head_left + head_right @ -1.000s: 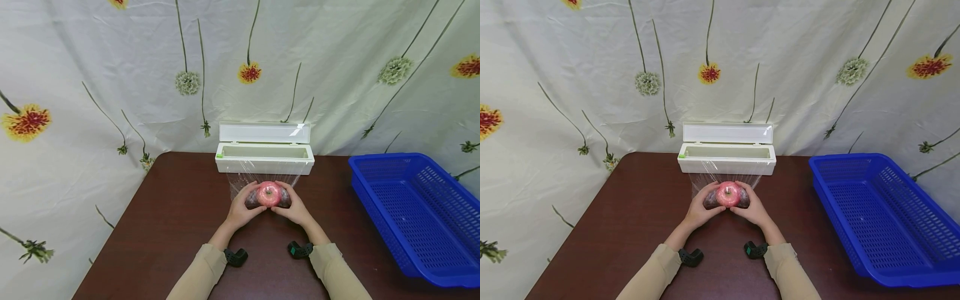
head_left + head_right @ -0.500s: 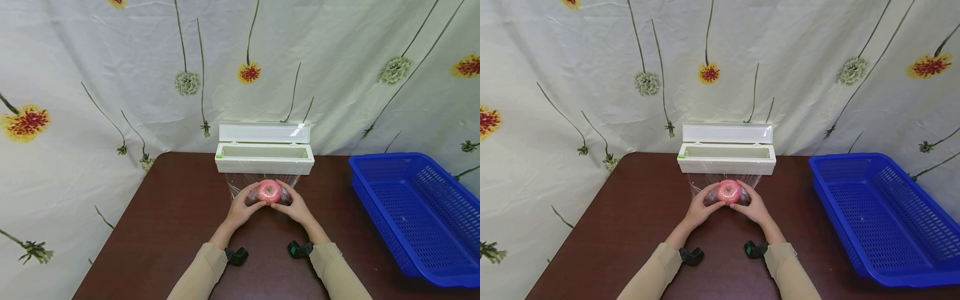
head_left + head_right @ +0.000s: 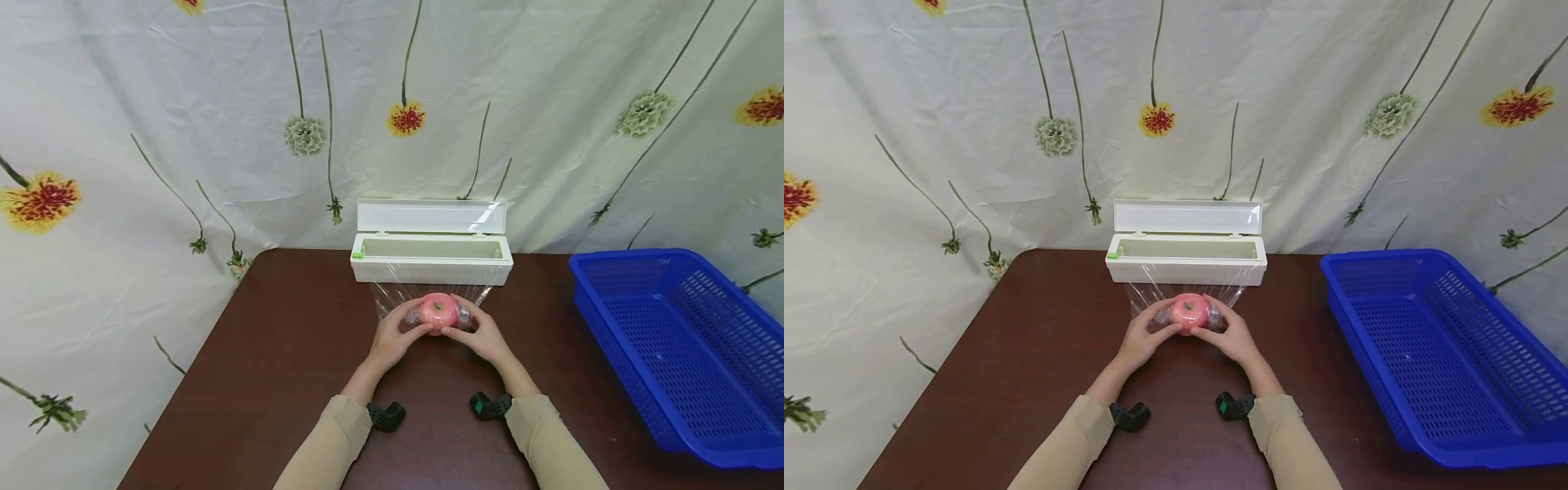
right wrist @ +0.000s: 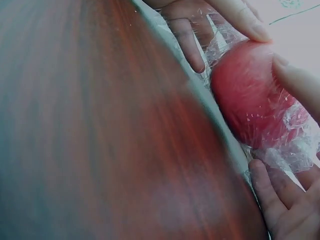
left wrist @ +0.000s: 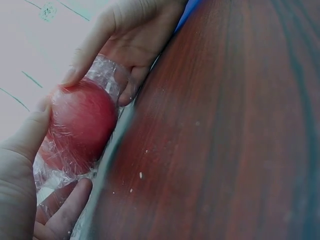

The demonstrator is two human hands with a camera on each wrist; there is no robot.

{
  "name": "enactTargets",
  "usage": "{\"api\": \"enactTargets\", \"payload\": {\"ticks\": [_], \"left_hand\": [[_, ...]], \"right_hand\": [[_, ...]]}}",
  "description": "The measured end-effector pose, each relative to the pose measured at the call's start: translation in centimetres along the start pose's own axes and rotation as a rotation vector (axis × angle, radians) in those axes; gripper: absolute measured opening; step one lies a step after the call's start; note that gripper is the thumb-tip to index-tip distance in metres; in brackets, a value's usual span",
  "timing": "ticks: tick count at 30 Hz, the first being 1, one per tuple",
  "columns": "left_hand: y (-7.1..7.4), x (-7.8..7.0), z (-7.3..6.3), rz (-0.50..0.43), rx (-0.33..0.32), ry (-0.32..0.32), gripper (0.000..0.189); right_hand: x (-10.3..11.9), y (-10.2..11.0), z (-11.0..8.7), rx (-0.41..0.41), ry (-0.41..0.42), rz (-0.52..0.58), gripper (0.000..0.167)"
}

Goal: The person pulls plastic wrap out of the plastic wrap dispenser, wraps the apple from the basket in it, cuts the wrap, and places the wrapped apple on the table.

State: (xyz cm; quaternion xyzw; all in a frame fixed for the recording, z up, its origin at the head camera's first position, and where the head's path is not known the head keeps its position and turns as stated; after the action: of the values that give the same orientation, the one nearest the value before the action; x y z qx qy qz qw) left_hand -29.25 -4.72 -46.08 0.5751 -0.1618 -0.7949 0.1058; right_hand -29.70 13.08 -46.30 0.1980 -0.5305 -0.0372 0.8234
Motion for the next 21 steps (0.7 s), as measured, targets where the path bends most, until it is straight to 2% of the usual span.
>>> {"api": "enactTargets", "payload": {"ticks": [2,4,7,11,13,18,21], "left_hand": [[0.0,0.0,0.0,0.016,-0.005,-0.001,0.050],[-0.2,1.1,0.3,0.020,-0.005,0.005,0.050],[-0.2,1.0,0.3,0.020,-0.001,0.006,0.049],[-0.2,1.0,0.2,0.015,0.010,0.024,0.048],[-0.2,1.0,0.2,0.013,0.014,0.020,0.048],[-0.2,0.6,0.1,0.005,0.018,-0.031,0.051],[-0.3,0.4,0.1,0.014,0.024,-0.046,0.056]], "right_hand": [[-1.3,-0.1,0.1,-0.009,-0.001,-0.001,0.068],[-2.5,-0.1,0.3,-0.015,-0.004,-0.002,0.067],[-2.6,-0.1,0.3,-0.017,-0.018,-0.001,0.065],[-2.1,-0.1,0.4,-0.014,-0.023,-0.010,0.062],[-1.0,0.1,0.3,-0.009,-0.008,-0.030,0.059],[1.1,0.3,0.2,-0.011,-0.021,-0.028,0.054],[0.4,0.3,0.3,-0.019,-0.023,-0.022,0.052]]}}
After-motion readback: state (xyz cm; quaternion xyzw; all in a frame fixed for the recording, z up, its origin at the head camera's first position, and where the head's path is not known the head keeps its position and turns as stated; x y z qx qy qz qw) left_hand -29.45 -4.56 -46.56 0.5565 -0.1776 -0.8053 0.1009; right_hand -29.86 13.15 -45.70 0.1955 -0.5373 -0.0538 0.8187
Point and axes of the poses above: each hand's wrist, its own z-axis towards the middle knuckle, its own y-axis out of the back of the hand, x = y × z, the point moved 7 cm from there along z, towards the middle knuckle, and after that the axes turned 10 degrees about y, right-handed, at the moved point
